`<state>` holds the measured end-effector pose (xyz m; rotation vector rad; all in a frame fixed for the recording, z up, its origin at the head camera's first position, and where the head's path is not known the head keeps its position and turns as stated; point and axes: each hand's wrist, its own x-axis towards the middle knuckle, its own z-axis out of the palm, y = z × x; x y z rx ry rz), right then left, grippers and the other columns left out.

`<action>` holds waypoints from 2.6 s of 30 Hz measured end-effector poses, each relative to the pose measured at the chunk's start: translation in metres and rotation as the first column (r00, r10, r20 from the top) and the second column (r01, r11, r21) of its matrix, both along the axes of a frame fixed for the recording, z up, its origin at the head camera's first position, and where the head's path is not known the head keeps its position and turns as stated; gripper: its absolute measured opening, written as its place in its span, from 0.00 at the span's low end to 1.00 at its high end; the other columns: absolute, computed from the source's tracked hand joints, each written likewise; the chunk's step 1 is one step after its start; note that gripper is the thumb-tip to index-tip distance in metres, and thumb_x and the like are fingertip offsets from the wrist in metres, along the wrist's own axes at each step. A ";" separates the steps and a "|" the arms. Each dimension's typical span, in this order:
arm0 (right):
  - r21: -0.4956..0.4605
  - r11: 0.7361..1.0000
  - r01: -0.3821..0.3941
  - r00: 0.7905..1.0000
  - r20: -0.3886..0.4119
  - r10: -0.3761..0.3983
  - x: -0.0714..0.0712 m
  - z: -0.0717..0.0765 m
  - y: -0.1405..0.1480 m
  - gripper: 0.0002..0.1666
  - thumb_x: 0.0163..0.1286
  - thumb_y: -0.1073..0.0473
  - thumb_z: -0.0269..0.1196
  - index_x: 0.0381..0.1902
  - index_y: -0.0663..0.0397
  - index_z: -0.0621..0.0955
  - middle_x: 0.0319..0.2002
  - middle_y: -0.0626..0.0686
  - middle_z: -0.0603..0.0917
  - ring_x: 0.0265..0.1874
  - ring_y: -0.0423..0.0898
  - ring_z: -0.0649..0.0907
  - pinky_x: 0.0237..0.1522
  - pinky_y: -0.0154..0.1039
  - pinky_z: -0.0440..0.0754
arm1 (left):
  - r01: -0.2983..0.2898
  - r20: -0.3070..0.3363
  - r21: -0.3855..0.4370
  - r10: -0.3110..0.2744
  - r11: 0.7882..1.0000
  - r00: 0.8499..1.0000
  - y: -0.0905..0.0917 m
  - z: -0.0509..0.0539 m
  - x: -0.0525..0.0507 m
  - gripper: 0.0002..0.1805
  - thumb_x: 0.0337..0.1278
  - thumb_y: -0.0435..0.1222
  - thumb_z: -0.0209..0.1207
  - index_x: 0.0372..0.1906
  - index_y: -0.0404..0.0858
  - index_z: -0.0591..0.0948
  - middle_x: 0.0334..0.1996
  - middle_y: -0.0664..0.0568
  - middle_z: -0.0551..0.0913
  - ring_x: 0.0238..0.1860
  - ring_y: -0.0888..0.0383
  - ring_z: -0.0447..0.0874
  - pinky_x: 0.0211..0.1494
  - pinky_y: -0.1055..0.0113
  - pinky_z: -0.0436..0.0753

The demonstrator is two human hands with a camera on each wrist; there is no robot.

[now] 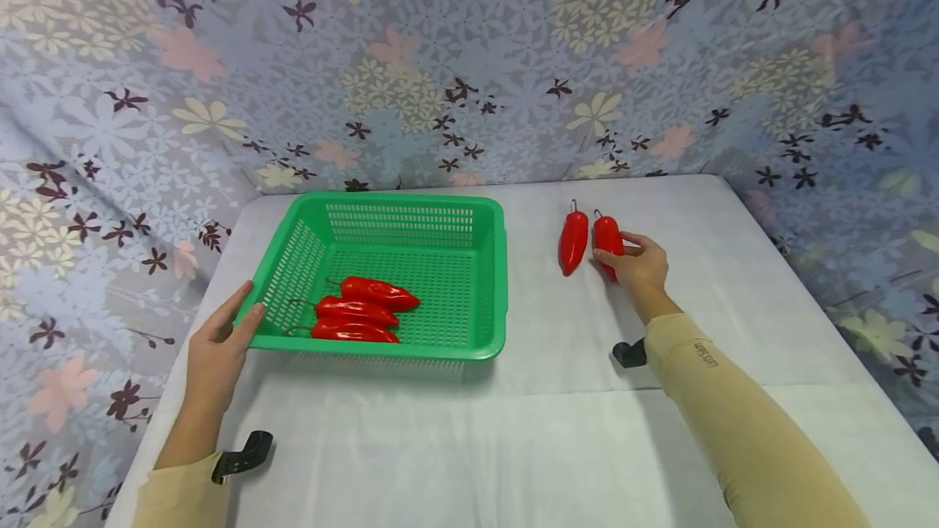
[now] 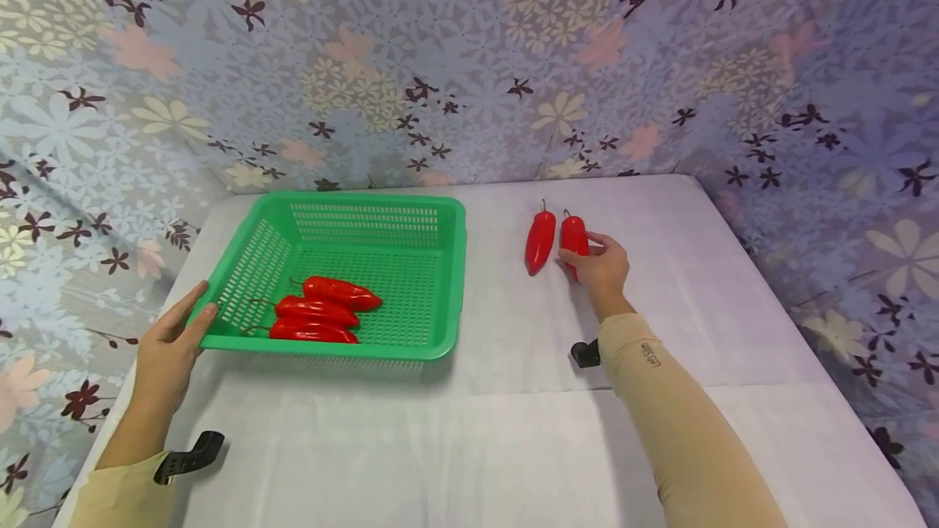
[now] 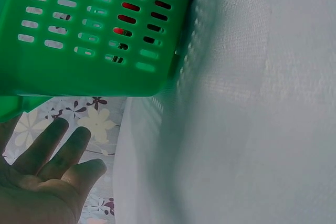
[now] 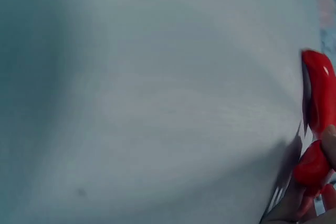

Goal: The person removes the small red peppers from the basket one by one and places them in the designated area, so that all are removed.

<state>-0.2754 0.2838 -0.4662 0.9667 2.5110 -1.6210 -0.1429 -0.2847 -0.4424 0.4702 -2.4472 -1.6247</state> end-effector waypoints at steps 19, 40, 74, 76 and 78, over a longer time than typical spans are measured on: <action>0.231 0.973 0.009 0.985 -0.168 0.031 0.012 0.010 -0.010 0.59 0.60 0.35 0.72 0.81 0.38 0.55 0.79 0.56 0.55 0.76 0.55 0.54 0.69 0.55 0.66 | -0.011 -0.005 0.004 0.011 1.000 1.000 0.001 0.002 0.002 0.31 0.69 0.53 0.60 0.74 0.57 0.70 0.75 0.58 0.64 0.71 0.59 0.64 0.55 0.82 0.73; 0.181 0.979 -0.094 0.879 -0.446 0.167 -0.011 0.086 -0.028 0.66 0.55 0.33 0.74 0.81 0.28 0.48 0.79 0.39 0.51 0.74 0.49 0.60 0.68 0.47 0.70 | -0.015 0.003 -0.002 0.015 1.000 1.000 0.001 0.003 0.003 0.31 0.68 0.54 0.60 0.74 0.58 0.70 0.74 0.58 0.65 0.72 0.56 0.63 0.68 0.63 0.71; 0.132 0.709 -0.693 0.609 -0.419 0.673 -0.028 0.112 -0.207 0.58 0.53 0.44 0.80 0.77 0.27 0.63 0.77 0.40 0.59 0.64 0.46 0.76 0.54 0.47 0.82 | -0.002 -0.006 0.018 0.003 1.000 1.000 -0.002 -0.004 0.004 0.31 0.69 0.55 0.59 0.74 0.58 0.69 0.75 0.57 0.63 0.67 0.60 0.68 0.49 0.85 0.74; 0.140 0.681 -0.719 0.586 -0.406 0.701 -0.026 0.112 -0.219 0.58 0.52 0.43 0.80 0.78 0.29 0.63 0.77 0.40 0.60 0.64 0.46 0.76 0.53 0.46 0.82 | 0.000 -0.007 0.021 0.000 1.000 1.000 -0.002 -0.004 0.003 0.31 0.69 0.54 0.59 0.74 0.58 0.69 0.76 0.57 0.63 0.67 0.59 0.68 0.49 0.85 0.74; 0.126 0.652 -0.748 0.567 -0.391 0.725 -0.023 0.111 -0.230 0.59 0.52 0.42 0.80 0.78 0.29 0.63 0.77 0.39 0.59 0.64 0.46 0.76 0.53 0.46 0.82 | 0.002 -0.007 0.032 -0.002 0.999 1.000 -0.002 -0.004 0.003 0.31 0.69 0.54 0.59 0.75 0.58 0.69 0.76 0.56 0.63 0.66 0.59 0.69 0.49 0.84 0.75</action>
